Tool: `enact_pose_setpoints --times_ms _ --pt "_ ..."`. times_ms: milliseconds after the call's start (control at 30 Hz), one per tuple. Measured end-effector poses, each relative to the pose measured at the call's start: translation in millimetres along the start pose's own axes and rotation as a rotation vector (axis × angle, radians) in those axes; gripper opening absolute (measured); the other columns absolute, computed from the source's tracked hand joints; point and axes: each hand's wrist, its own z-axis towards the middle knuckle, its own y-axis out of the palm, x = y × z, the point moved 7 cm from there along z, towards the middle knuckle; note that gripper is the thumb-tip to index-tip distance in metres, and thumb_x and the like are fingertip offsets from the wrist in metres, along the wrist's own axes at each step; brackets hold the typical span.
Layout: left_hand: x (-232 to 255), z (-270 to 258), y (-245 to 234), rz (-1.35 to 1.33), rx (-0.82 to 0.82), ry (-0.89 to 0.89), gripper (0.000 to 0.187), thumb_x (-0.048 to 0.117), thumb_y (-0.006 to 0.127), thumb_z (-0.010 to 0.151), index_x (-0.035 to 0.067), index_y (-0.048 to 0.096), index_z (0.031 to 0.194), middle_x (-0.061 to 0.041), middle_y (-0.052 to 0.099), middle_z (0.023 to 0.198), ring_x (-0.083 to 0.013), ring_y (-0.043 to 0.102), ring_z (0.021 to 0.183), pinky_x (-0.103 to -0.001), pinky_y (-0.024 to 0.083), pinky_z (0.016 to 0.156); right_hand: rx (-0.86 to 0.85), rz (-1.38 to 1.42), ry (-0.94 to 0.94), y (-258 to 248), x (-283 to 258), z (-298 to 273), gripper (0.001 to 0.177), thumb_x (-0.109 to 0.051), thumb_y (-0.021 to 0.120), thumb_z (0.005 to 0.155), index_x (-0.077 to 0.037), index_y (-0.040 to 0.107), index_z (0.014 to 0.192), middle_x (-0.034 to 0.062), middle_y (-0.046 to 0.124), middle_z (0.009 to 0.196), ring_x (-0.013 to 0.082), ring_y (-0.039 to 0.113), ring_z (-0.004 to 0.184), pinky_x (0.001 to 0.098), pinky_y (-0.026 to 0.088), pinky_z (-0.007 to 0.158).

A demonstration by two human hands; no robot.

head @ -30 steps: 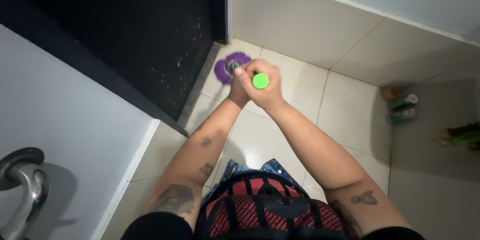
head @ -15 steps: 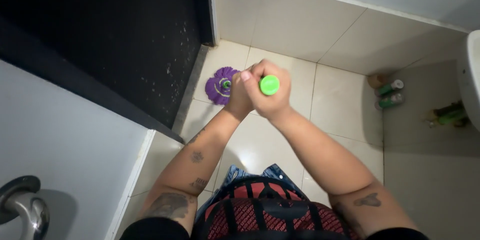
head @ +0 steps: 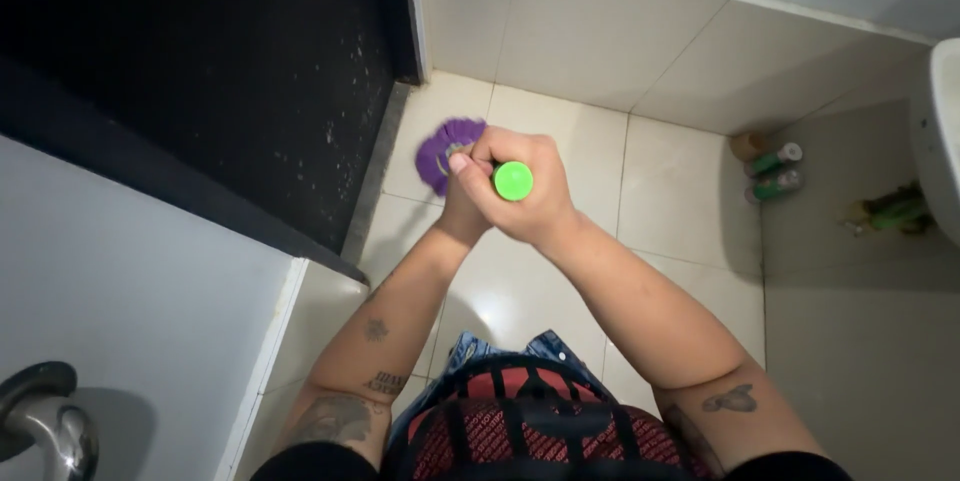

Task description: Mopping the tiled floor of a bathroom using a purple mop.

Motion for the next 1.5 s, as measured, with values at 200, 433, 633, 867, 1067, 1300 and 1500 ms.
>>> enact_pose_setpoints --times_ms 200,433,633,867,1067,1300,1500 --pt "9 15 -6 0.105 0.011 0.087 0.023 0.025 0.062 0.095 0.004 0.060 0.085 -0.003 0.067 0.082 -0.0118 0.064 0.077 -0.031 0.052 0.067 0.155 -0.072 -0.171 5 34 -4 0.029 -0.004 0.073 0.091 -0.004 0.051 0.071 0.0074 0.058 0.067 0.0180 0.058 0.059 0.0290 0.049 0.058" --pt "-11 16 -1 -0.125 -0.078 0.022 0.017 0.019 0.064 0.092 0.005 0.063 0.083 -0.002 0.068 0.083 -0.0105 0.066 0.075 -0.030 0.054 0.067 0.104 -0.135 -0.251 9 56 -6 0.027 -0.004 0.071 0.090 -0.004 0.052 0.071 0.0091 0.064 0.075 0.0260 0.068 0.076 0.0349 0.055 0.070" --pt "60 22 28 0.148 -0.077 0.019 0.015 0.016 0.070 0.088 0.005 0.060 0.087 -0.003 0.068 0.082 -0.0118 0.066 0.076 -0.031 0.053 0.063 0.046 -0.105 0.015 -22 4 0 0.029 -0.006 0.075 0.092 -0.004 0.054 0.071 0.0064 0.055 0.064 0.0180 0.051 0.059 0.0294 0.045 0.057" --pt "9 19 27 0.313 -0.007 0.209 0.019 0.019 0.069 0.092 0.006 0.057 0.086 -0.008 0.064 0.081 -0.0174 0.064 0.075 -0.034 0.051 0.066 0.167 0.046 -0.190 -23 47 -17 0.026 -0.004 0.067 0.097 -0.004 0.049 0.078 0.0046 0.059 0.074 0.0146 0.056 0.068 0.0271 0.050 0.067" --pt "-23 14 22 0.051 -0.100 0.096 0.019 0.025 0.061 0.091 0.006 0.061 0.088 -0.007 0.065 0.081 -0.0174 0.064 0.073 -0.032 0.052 0.066 0.095 -0.100 -0.319 -10 70 -27 0.021 -0.001 0.068 0.092 -0.004 0.053 0.078 0.0113 0.065 0.084 0.0210 0.068 0.087 0.0314 0.055 0.079" --pt "64 33 46 0.328 -0.086 0.108 0.016 0.019 0.070 0.086 0.005 0.063 0.088 -0.010 0.071 0.082 -0.0220 0.069 0.075 -0.034 0.054 0.065 0.135 -0.107 -0.007 -45 8 -7 0.025 -0.005 0.071 0.094 -0.004 0.054 0.075 0.0043 0.056 0.064 0.0144 0.051 0.060 0.0285 0.044 0.057" --pt "7 36 33 0.392 -0.055 0.155 0.016 0.017 0.071 0.085 0.005 0.061 0.087 -0.012 0.069 0.083 -0.0296 0.068 0.075 -0.037 0.053 0.065 0.231 -0.039 -0.188 -36 64 -12 0.025 -0.004 0.069 0.097 -0.004 0.050 0.080 0.0049 0.059 0.073 0.0145 0.053 0.065 0.0290 0.047 0.063"
